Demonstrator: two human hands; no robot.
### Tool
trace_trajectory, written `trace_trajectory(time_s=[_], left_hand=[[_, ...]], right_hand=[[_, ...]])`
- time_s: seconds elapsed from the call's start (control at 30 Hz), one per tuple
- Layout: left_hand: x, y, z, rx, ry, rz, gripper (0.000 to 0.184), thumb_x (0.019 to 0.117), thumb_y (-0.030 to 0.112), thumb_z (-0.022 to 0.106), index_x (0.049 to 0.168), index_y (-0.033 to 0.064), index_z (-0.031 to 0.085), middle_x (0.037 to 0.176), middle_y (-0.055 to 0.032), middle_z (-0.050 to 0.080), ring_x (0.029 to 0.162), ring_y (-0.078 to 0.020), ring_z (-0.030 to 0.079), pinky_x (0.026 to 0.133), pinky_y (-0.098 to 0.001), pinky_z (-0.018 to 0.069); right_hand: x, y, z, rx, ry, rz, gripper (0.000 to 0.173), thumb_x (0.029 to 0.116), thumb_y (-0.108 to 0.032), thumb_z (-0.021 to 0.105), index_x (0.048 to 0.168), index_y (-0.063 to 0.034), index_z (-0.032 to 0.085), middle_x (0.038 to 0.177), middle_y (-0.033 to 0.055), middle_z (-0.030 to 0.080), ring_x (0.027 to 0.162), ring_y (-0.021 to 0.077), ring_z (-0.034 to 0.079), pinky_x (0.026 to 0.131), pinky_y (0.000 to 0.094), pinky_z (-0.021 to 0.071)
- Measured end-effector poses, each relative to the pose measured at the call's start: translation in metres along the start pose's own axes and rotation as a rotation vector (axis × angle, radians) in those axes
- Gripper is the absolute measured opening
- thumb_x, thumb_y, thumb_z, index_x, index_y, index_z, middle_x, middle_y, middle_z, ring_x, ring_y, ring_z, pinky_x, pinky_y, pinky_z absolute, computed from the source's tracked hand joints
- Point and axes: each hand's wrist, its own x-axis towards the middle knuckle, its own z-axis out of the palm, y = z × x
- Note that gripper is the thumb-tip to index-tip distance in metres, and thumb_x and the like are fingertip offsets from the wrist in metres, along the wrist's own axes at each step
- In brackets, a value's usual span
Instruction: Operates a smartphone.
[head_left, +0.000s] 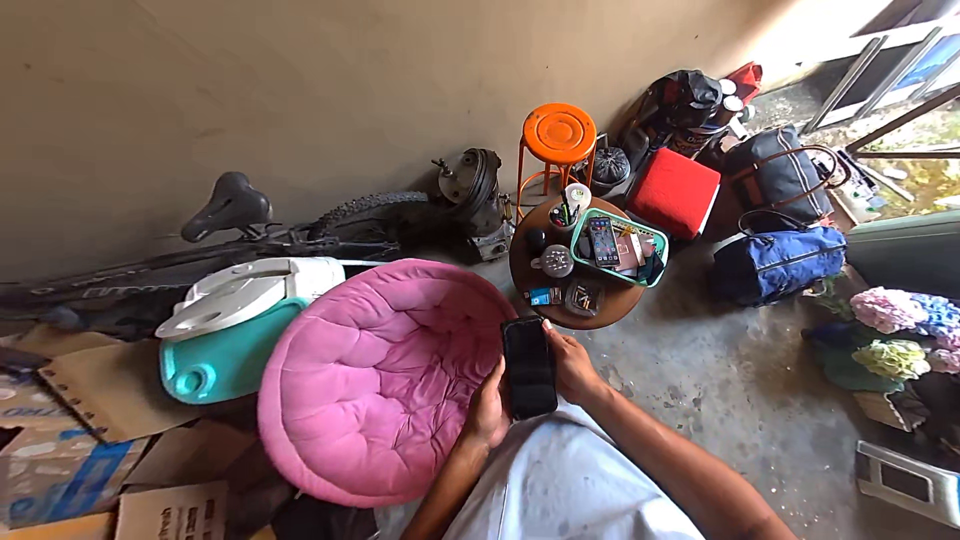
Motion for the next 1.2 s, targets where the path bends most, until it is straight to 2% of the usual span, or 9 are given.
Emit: trace_trajectory(time_s=[0.17,0.27,0.37,0.5,0.57,0.8,0.9,1.03,1.2], left_hand=[[-0.010,0.002,-0.007,-0.090,-0.003,-0.068,0.057,0.1121,0.046,0.023,0.140,0.0081,0.055,0.121,-0.0159,0.071,0.110,-0.0282,0.070,0.092,-0.0497,0.0595],[-0.010,0.001,-0.013,-0.094,-0.046,-0.098,0.057,0.1118,0.047,0.025,0.142,0.0083,0.055,0.123,-0.0166,0.070,0.112,-0.0291,0.070,0.093,-0.0507,0.0588],[-0.007,0.004,-0.012,-0.038,-0.082,-0.100,0.056,0.1121,0.046,0.027,0.143,0.0067,0.053,0.126,-0.0170,0.069,0.115,-0.0297,0.068,0.096,-0.0511,0.0576],[-0.003,0.009,-0.005,0.068,-0.089,-0.070,0.055,0.1119,0.045,0.031,0.143,0.0044,0.053,0.131,-0.0159,0.067,0.120,-0.0283,0.066,0.100,-0.0507,0.0557],[-0.002,0.012,0.000,0.091,-0.097,-0.061,0.054,0.1120,0.043,0.032,0.145,0.0047,0.051,0.135,-0.0150,0.065,0.124,-0.0272,0.063,0.103,-0.0500,0.0542],[-0.004,0.016,0.026,0.125,-0.108,-0.053,0.054,0.1121,0.043,0.032,0.143,0.0038,0.053,0.132,-0.0158,0.067,0.120,-0.0273,0.066,0.101,-0.0489,0.0559],[-0.003,0.010,0.037,0.144,-0.117,-0.065,0.054,0.1120,0.044,0.032,0.145,0.0054,0.051,0.134,-0.0145,0.065,0.123,-0.0266,0.064,0.102,-0.0487,0.0549],[0.000,0.002,0.055,0.114,-0.149,-0.105,0.056,0.1122,0.045,0.028,0.140,0.0039,0.055,0.123,-0.0180,0.070,0.111,-0.0294,0.070,0.094,-0.0488,0.0596],[0.007,-0.014,0.087,0.162,-0.108,-0.106,0.057,0.1117,0.046,0.030,0.138,0.0029,0.057,0.121,-0.0182,0.070,0.110,-0.0291,0.070,0.093,-0.0484,0.0597]], right_hand=[[-0.010,0.008,0.006,-0.089,-0.031,-0.042,0.052,0.1139,-0.032,0.033,0.103,0.0029,0.069,0.090,0.0120,0.074,0.085,0.0178,0.073,0.080,0.0377,0.0617],[-0.017,0.013,0.006,-0.094,0.007,-0.081,0.051,0.1135,-0.032,0.034,0.099,0.0031,0.068,0.087,0.0117,0.073,0.082,0.0172,0.072,0.078,0.0371,0.0610],[-0.025,0.014,0.005,0.002,0.012,-0.111,0.051,0.1137,-0.032,0.033,0.105,0.0044,0.068,0.093,0.0147,0.074,0.087,0.0207,0.073,0.082,0.0407,0.0619],[-0.032,0.009,0.003,0.074,0.030,-0.170,0.050,0.1139,-0.030,0.031,0.108,0.0046,0.067,0.095,0.0150,0.074,0.091,0.0210,0.073,0.085,0.0404,0.0614],[-0.033,0.005,0.000,0.082,0.028,-0.196,0.049,0.1139,-0.029,0.031,0.109,0.0046,0.067,0.096,0.0147,0.074,0.092,0.0204,0.073,0.086,0.0399,0.0614],[-0.038,-0.007,-0.016,0.095,0.021,-0.246,0.050,0.1139,-0.029,0.029,0.111,0.0032,0.067,0.098,0.0131,0.074,0.093,0.0192,0.073,0.086,0.0385,0.0612],[-0.040,-0.012,-0.027,0.098,0.017,-0.265,0.050,0.1139,-0.030,0.029,0.113,0.0037,0.067,0.100,0.0144,0.074,0.096,0.0204,0.073,0.089,0.0398,0.0606],[-0.044,-0.022,-0.048,0.127,-0.022,-0.242,0.054,0.1143,-0.031,0.024,0.120,0.0047,0.064,0.104,0.0163,0.074,0.097,0.0212,0.073,0.089,0.0392,0.0615],[-0.047,-0.036,-0.082,0.153,-0.019,-0.230,0.053,0.1143,-0.030,0.025,0.120,0.0049,0.064,0.104,0.0157,0.074,0.097,0.0207,0.073,0.089,0.0386,0.0615]])
